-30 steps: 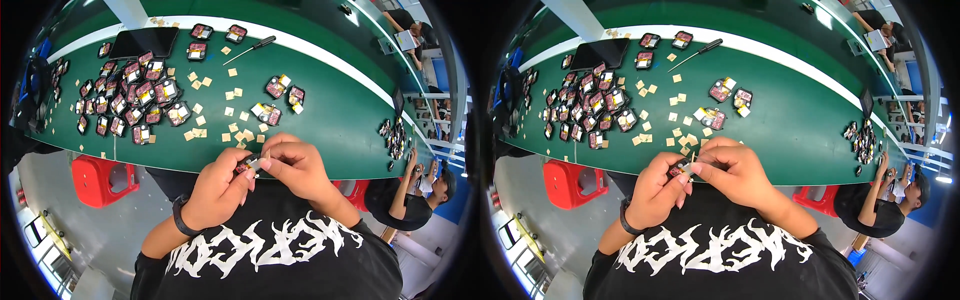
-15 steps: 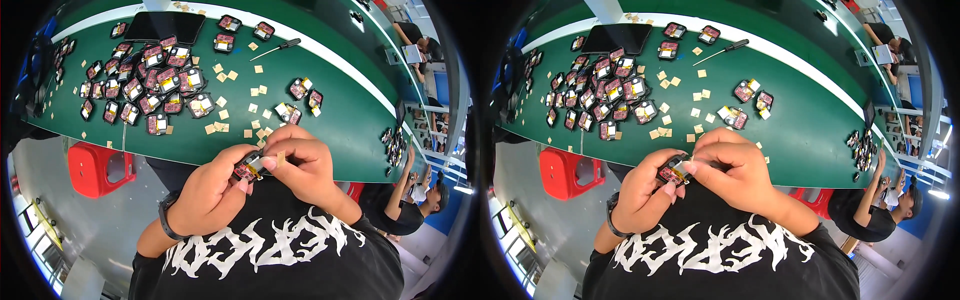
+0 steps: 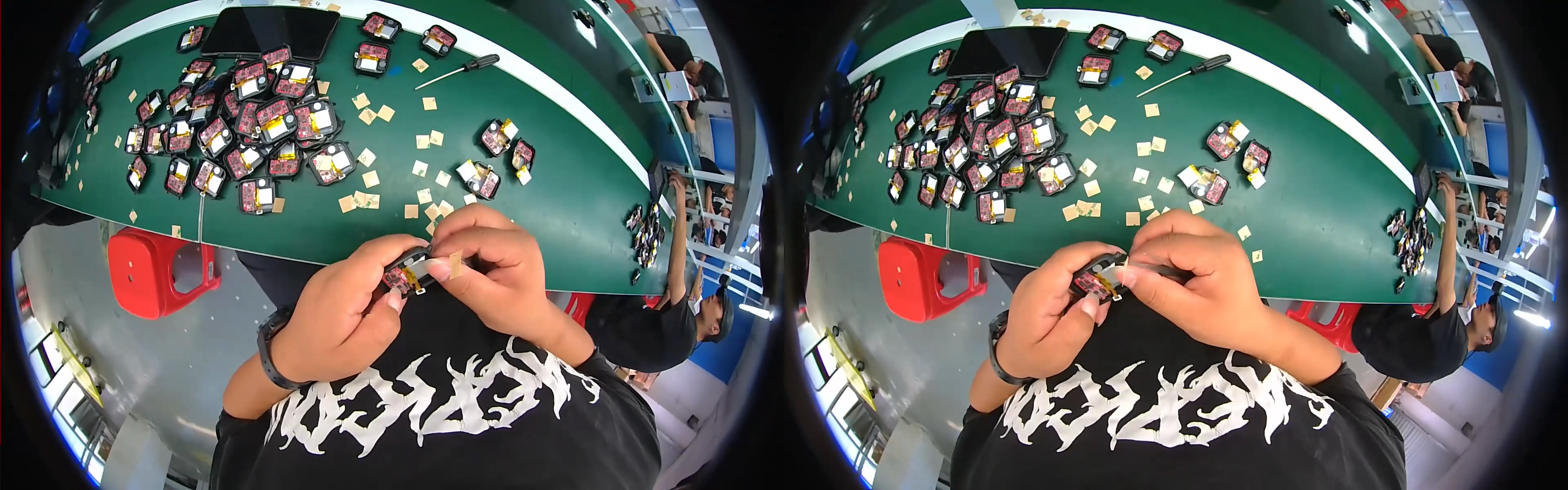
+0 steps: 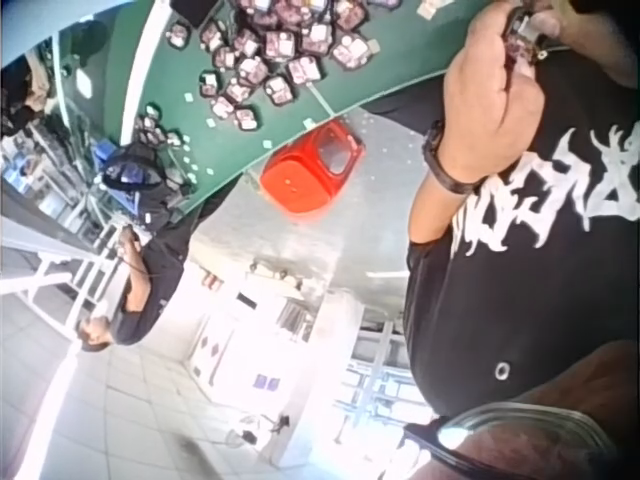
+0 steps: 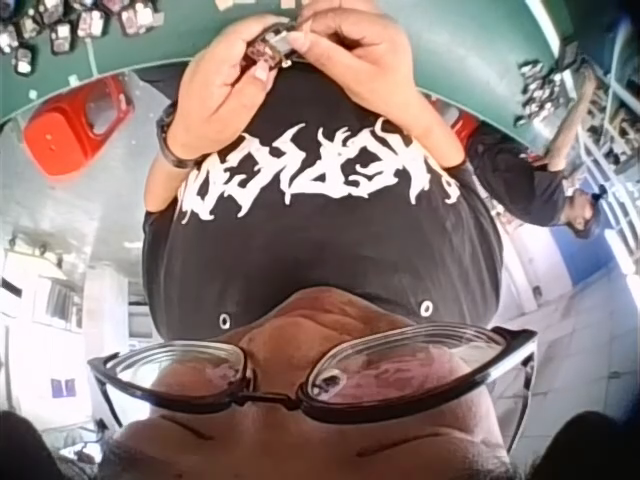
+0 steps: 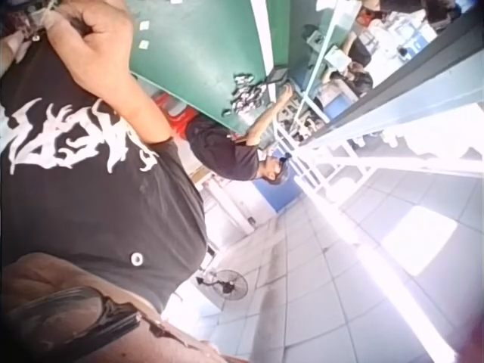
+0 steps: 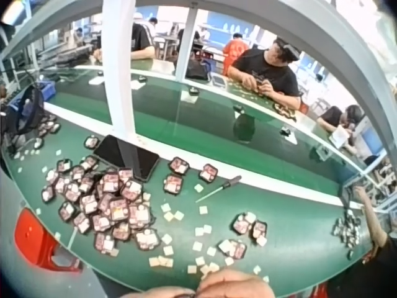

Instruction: Assembling small electronic components and applying stickers at a factory assembly line.

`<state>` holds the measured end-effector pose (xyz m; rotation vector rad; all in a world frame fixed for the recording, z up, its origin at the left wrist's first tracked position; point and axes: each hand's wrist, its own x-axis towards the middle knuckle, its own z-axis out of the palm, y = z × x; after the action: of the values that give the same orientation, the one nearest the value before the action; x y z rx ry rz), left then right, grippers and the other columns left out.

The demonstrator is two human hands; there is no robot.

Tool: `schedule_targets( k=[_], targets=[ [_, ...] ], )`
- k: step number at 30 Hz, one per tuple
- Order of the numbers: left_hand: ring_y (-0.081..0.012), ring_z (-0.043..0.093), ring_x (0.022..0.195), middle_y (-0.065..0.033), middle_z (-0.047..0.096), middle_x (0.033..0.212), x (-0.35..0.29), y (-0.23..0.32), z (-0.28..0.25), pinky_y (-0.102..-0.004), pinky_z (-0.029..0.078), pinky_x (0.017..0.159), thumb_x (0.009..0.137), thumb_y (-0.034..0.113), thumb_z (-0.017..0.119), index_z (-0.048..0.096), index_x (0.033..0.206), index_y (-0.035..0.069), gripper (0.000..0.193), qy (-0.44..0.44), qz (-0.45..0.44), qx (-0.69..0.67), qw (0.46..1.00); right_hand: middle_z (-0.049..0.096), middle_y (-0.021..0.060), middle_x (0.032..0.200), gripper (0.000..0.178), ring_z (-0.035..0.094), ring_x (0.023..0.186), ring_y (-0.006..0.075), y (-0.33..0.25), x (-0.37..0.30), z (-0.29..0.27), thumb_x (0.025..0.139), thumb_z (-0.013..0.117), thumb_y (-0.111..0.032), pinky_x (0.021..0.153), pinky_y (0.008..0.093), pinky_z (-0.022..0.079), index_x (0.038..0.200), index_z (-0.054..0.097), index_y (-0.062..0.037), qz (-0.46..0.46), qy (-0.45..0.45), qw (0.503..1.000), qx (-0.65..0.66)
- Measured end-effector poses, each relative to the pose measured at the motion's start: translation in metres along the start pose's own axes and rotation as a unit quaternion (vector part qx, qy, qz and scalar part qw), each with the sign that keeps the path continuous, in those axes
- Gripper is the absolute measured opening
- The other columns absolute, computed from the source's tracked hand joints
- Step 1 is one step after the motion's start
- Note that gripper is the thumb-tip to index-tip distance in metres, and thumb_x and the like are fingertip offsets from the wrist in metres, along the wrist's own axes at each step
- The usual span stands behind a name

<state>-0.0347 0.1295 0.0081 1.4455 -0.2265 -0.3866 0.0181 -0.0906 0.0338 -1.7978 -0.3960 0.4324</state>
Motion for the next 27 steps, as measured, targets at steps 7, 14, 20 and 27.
schedule_targets(
  k=[7,14,20,27],
  targets=[
    [-0.0191,0.064,0.080,-0.0136,0.068,0.104,0.007,-0.001,0.000,-0.0302,0.051,0.075,0.097,0.002,0.056,0.055,0.132,-0.004,0.036,0.035,0.040,0.141,0.989,0.065,0.0086,0.098,0.011,0.061,0.075,0.0127,0.008,-0.001,0.001,0.090,0.076,-0.005,0.062,0.0269,0.046,0.094,0.072,0.0032,0.045,-0.007,0.999,0.019],
    [-0.0261,0.064,0.075,-0.0154,0.067,0.096,0.008,0.004,-0.026,-0.0346,0.051,0.072,0.097,0.003,0.056,0.061,0.124,-0.002,0.028,0.196,0.098,0.245,0.944,0.064,0.0112,0.104,0.025,0.065,0.078,0.0185,0.029,-0.003,-0.026,0.087,0.079,-0.009,0.064,0.0287,0.052,0.108,0.070,-0.0002,-0.048,0.119,0.965,-0.228],
    [-0.0103,0.054,0.064,-0.0037,0.059,0.074,0.033,0.009,-0.084,-0.0269,0.045,0.061,0.100,0.006,0.058,0.055,0.128,-0.004,0.030,0.379,0.034,0.345,0.858,0.056,0.0127,0.119,0.054,0.070,0.091,0.0265,0.037,-0.001,-0.027,0.082,0.084,-0.020,0.071,0.0364,0.058,0.127,0.061,-0.0022,0.022,0.150,0.900,-0.408],
    [-0.0279,0.066,0.067,-0.0152,0.067,0.073,0.051,0.007,-0.127,-0.0395,0.050,0.063,0.099,0.022,0.064,0.061,0.128,-0.001,0.038,0.413,-0.067,0.441,0.794,0.055,0.0115,0.112,0.035,0.069,0.081,0.0263,0.054,-0.004,-0.030,0.085,0.080,-0.018,0.066,0.0384,0.056,0.113,0.065,-0.0033,0.006,0.185,0.890,-0.417]
  ],
)
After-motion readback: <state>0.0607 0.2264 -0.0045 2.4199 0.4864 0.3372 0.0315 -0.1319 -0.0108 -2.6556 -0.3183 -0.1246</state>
